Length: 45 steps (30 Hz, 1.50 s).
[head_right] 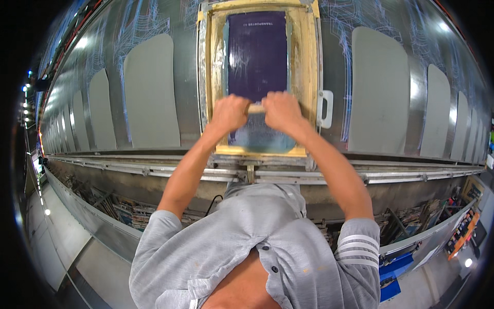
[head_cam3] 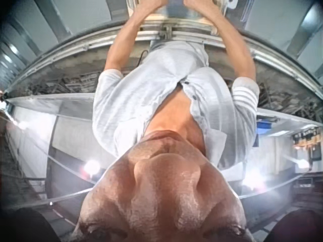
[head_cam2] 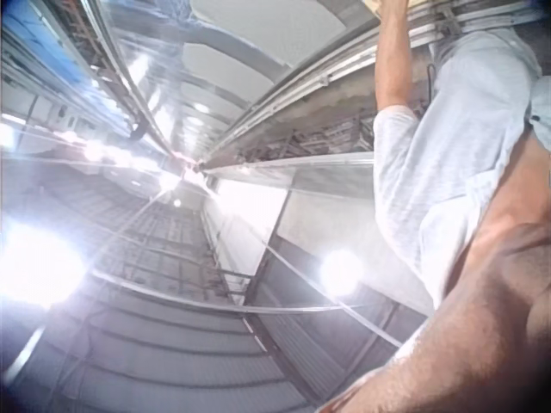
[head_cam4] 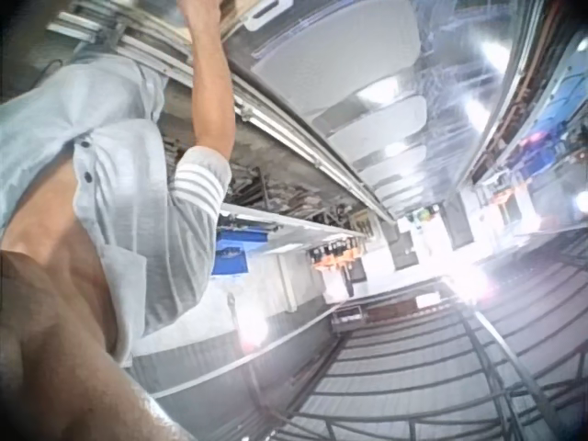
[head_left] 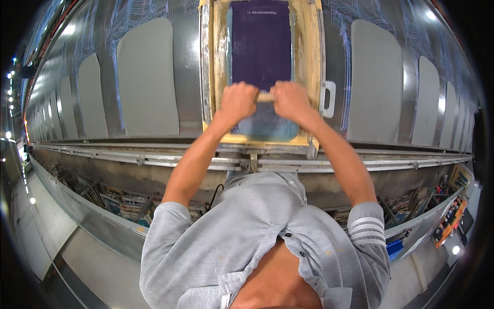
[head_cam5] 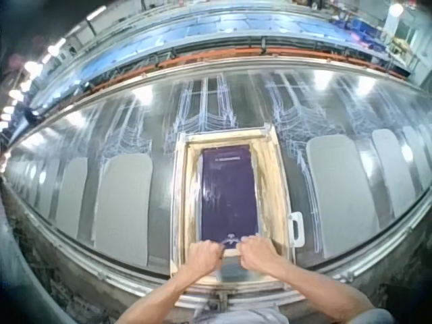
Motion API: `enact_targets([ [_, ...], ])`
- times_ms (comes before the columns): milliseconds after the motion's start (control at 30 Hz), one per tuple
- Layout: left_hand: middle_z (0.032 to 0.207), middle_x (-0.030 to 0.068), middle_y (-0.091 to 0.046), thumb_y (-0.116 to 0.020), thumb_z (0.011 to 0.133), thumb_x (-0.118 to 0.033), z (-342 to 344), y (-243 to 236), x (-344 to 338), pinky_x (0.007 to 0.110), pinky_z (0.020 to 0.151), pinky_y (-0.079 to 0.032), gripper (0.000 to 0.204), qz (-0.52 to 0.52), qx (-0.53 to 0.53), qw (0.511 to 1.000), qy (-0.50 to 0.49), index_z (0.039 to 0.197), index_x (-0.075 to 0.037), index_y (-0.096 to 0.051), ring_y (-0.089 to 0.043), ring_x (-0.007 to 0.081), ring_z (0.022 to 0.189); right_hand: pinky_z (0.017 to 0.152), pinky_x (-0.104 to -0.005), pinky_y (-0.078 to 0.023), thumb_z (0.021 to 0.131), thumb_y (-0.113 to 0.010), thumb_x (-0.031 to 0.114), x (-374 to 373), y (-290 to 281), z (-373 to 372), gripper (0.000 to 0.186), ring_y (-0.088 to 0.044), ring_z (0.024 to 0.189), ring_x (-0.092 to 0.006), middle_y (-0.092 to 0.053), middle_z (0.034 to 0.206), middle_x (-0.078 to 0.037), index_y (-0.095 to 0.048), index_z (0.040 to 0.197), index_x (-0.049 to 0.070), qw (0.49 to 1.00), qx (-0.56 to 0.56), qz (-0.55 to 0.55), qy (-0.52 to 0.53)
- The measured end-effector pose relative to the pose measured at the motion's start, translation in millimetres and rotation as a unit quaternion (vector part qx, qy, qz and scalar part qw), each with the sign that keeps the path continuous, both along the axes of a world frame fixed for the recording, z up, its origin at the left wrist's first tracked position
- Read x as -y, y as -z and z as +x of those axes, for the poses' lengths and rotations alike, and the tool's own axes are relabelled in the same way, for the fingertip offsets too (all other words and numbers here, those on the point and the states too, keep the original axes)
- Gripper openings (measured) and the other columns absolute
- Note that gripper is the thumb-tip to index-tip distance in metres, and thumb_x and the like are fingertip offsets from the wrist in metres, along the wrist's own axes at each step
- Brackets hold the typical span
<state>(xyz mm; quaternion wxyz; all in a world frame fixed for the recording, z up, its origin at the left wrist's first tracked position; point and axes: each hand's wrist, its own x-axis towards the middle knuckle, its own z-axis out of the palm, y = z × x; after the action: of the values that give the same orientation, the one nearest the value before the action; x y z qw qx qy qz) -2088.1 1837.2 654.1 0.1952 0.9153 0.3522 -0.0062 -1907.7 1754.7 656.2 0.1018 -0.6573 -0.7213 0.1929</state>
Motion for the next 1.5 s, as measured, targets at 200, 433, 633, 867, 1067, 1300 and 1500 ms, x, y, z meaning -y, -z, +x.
enact_targets([
  [200, 0.084, 0.0202, -0.072, -0.064, 0.077, -0.014, 98.0, -9.2, -190.3, 0.047, 0.076, -0.058, 0.016, 0.093, 0.006, 0.996, -0.003, 0.085, -0.012, -0.078, -0.072, 0.0372, 0.083, 0.078, -0.0495, -0.057, 0.078, -0.062, 0.013, -190.7, -14.6, 95.3, 0.022, -0.071, 0.091, -0.0364, -0.073, 0.096, -0.016, -0.076, 0.095, 0.011, 0.998, 0.038, -0.01, 0.041],
  [433, 0.079, 0.0224, -0.071, -0.062, 0.079, -0.018, 156.7, 11.5, -305.2, 0.05, 0.072, -0.057, 0.018, 0.181, 0.062, 0.981, -0.024, 0.078, -0.005, -0.075, -0.072, 0.0397, 0.078, 0.076, -0.0506, -0.057, 0.07, -0.066, 0.02, -303.3, -15.1, 155.0, 0.025, -0.072, 0.085, -0.0402, -0.072, 0.086, -0.023, -0.078, 0.088, 0.007, 0.996, 0.072, -0.004, 0.054],
  [633, 0.079, 0.0174, -0.072, -0.065, 0.074, -0.015, 122.8, -2.4, -232.6, 0.048, 0.071, -0.057, 0.021, 0.113, 0.012, 0.994, 0.002, 0.091, -0.016, -0.079, -0.071, 0.0375, 0.077, 0.074, -0.0485, -0.056, 0.079, -0.063, 0.017, -234.7, 11.4, 124.8, 0.021, -0.071, 0.087, -0.0368, -0.073, 0.091, -0.015, -0.074, 0.095, 0.011, 0.997, 0.067, 0.031, 0.027],
  [867, 0.071, 0.0181, -0.069, -0.066, 0.07, -0.005, 22.6, 6.8, -37.9, 0.046, 0.059, -0.055, 0.008, 0.026, 0.051, 0.998, -0.013, 0.072, -0.007, -0.073, -0.07, 0.0369, 0.067, 0.088, -0.045, -0.052, 0.079, -0.062, 0.009, -44.7, 7.4, 23.1, 0.01, -0.066, 0.086, -0.03, -0.065, 0.087, -0.01, -0.07, 0.085, 0.008, 0.998, 0.05, 0.017, -0.034],
  [1067, 0.082, 0.0143, -0.071, -0.064, 0.07, -0.001, -44.5, 5.0, 106.9, 0.045, 0.063, -0.055, 0.013, -0.025, 0.041, 0.999, -0.02, 0.079, -0.005, -0.071, -0.071, 0.0337, 0.077, 0.102, -0.0522, -0.046, 0.075, -0.064, 0.008, 102.8, 12.9, -47.9, 0.009, -0.064, 0.089, -0.0293, -0.062, 0.086, -0.012, -0.069, 0.082, 0.005, 1.0, -0.008, 0.024, -0.014],
  [1300, 0.086, 0.0128, -0.072, -0.063, 0.069, 0.0, -49.4, -1.0, 121.5, 0.046, 0.067, -0.055, 0.02, -0.002, 0.037, 0.999, -0.031, 0.086, -0.005, -0.073, -0.071, 0.0344, 0.082, 0.097, -0.05, -0.047, 0.088, -0.072, 0.037, 65.7, 31.6, 49.5, 0.045, -0.062, 0.109, -0.0396, -0.069, 0.111, -0.02, -0.069, 0.118, 0.004, 0.933, -0.03, 0.203, 0.295],
  [1500, 0.097, 0.0107, -0.075, -0.062, 0.073, -0.003, -55.4, 10.1, 123.1, 0.045, 0.071, -0.057, 0.032, -0.01, 0.004, 1.0, -0.022, 0.1, -0.01, -0.078, -0.072, 0.0323, 0.086, 0.08, -0.0523, -0.05, 0.097, -0.056, 0.043, 48.1, 85.4, 119.7, 0.044, -0.065, 0.093, -0.0481, -0.071, 0.097, -0.028, -0.072, 0.101, 0.002, 0.878, -0.117, 0.064, 0.46],
])
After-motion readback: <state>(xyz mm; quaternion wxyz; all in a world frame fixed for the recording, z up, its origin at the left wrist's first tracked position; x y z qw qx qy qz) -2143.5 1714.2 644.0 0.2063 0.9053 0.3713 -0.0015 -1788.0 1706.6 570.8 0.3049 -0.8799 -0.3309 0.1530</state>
